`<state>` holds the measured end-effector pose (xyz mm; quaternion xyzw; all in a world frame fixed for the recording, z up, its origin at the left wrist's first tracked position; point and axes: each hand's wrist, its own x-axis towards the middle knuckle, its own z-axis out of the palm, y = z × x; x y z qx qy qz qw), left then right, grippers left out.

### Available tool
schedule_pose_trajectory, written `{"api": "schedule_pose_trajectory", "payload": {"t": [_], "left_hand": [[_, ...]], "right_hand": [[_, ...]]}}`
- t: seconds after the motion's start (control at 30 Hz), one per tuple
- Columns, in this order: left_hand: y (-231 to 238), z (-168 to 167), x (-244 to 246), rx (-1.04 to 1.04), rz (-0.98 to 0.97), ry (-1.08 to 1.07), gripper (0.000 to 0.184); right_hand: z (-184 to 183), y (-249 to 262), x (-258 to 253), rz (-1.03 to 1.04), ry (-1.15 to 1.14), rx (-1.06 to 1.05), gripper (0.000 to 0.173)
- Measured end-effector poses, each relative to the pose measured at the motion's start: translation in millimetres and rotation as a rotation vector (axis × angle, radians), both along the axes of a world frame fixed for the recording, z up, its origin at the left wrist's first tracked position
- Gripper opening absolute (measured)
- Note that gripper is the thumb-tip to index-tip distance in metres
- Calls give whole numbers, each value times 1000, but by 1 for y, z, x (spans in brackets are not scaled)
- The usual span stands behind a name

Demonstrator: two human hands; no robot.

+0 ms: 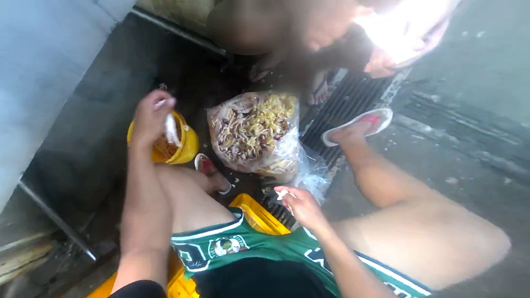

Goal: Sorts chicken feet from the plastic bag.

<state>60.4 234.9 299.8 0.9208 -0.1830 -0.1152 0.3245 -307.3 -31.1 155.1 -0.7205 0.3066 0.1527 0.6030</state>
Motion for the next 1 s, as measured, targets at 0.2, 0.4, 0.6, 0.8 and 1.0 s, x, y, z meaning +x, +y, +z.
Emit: {"api": "schedule_pose_trajectory", "payload": {"t": [0.2,0.4,0.6,0.8,1.0], "left_hand": [[26,-73,56,696,20,264,71],[-98,-133,20,603,-141,457,38],[-147,-266,-50,751,-25,491,43],[-151,-306,-70,742,104,257,47],[-151,-320,-87,805,125,187,59]], "right_hand": [[9,-10,24,136,10,-37,39],[0,-11,25,182,28,-12,45],[-11,-24,22,103,64,13,30],[-22,-36,34,-59,105,97,26],[-28,-26,42,2,123,104,25]]}}
